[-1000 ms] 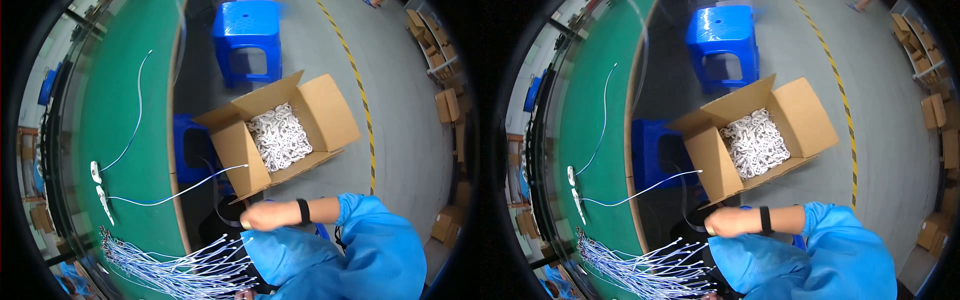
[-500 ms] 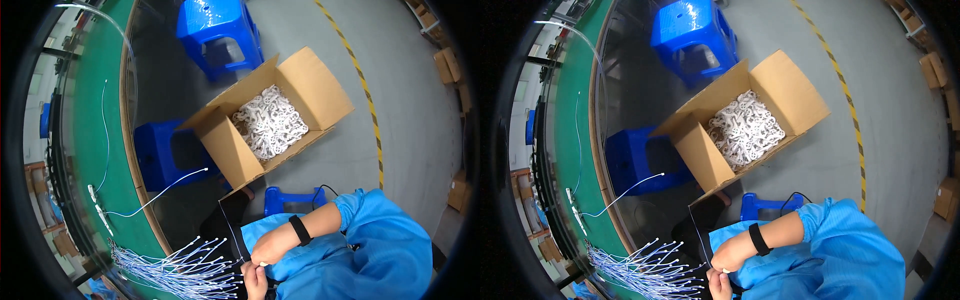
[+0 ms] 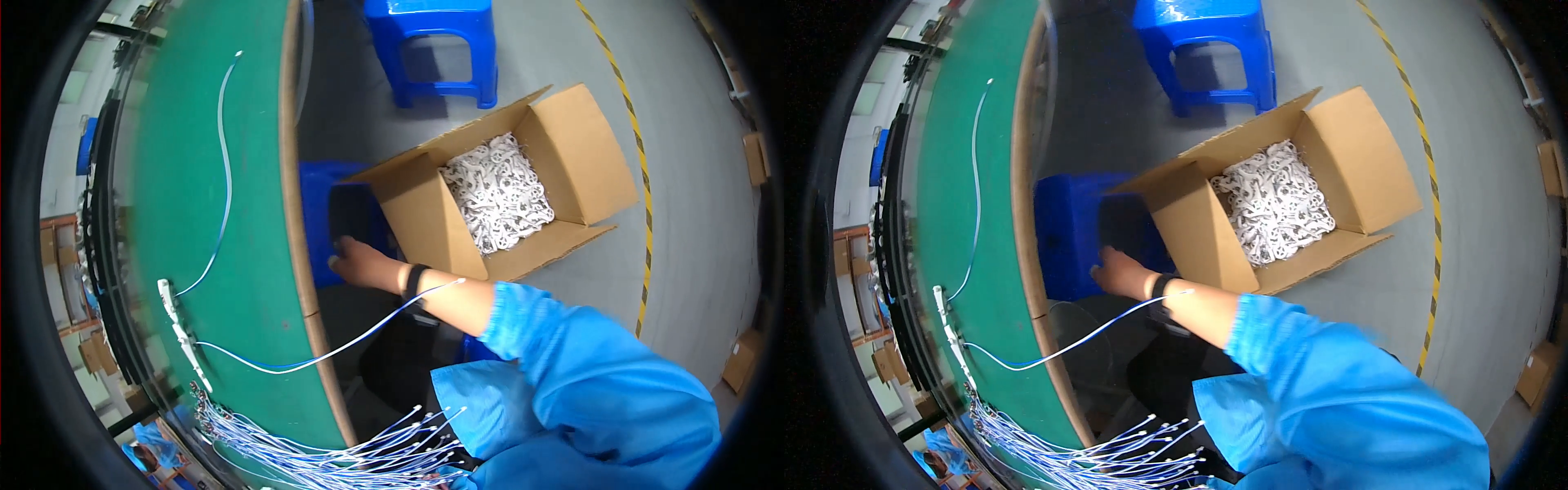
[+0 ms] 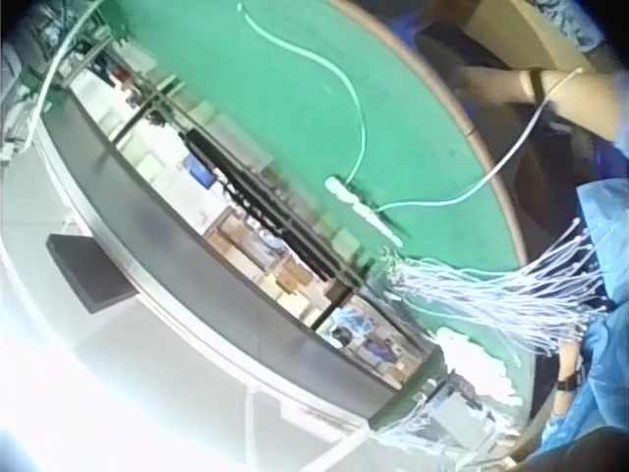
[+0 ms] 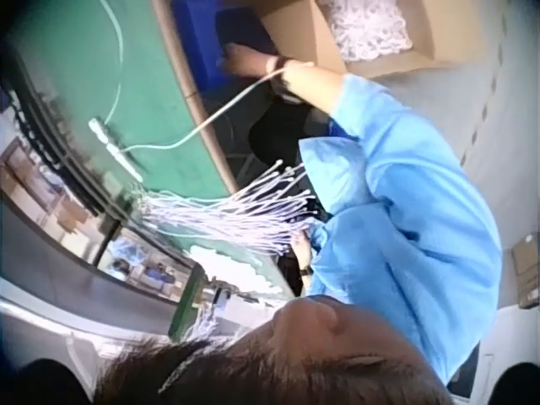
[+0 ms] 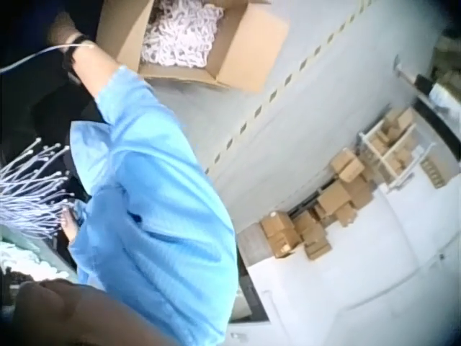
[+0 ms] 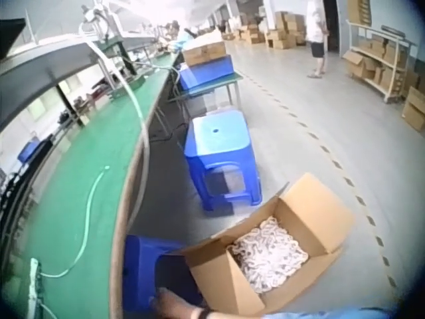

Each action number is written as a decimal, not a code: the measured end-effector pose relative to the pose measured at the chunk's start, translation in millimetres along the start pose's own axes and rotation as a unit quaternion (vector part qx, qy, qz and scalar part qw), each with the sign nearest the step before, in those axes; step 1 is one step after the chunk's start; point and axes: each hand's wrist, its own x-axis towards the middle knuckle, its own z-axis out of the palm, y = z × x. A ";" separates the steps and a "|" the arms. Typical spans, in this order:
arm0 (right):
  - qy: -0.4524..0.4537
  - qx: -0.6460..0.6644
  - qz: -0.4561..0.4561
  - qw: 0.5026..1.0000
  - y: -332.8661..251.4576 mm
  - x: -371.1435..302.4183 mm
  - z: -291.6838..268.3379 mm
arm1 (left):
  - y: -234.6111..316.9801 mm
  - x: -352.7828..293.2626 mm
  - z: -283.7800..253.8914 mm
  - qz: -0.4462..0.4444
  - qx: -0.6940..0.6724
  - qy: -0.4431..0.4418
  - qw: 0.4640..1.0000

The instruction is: The person is assembling wiring harnesses onto white plastic components at a factory workbench.

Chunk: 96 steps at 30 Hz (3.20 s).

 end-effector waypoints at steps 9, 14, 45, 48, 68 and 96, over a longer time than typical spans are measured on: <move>0.220 -0.081 0.141 0.962 19.9 104.7 103.3 | -30.8 98.6 90.3 0.066 0.025 -0.048 0.996; 0.054 0.088 0.102 0.989 18.6 90.2 88.0 | -43.2 149.1 121.5 0.094 0.059 -0.064 0.992; -0.396 -0.160 -0.235 0.873 176.9 -131.1 200.4 | 20.4 301.7 227.4 0.229 0.337 -0.279 0.869; -0.315 -0.018 -0.078 0.946 63.4 -162.3 62.2 | 45.1 334.8 233.0 0.239 0.358 -0.267 0.862; 0.130 -0.555 0.024 0.822 135.7 -199.2 -357.5 | 42.3 -9.4 4.7 -0.132 -0.201 -0.072 0.968; 0.103 -0.408 -0.068 0.905 92.6 -70.8 -35.7 | 24.1 -75.8 -21.9 -0.254 -0.457 0.079 0.849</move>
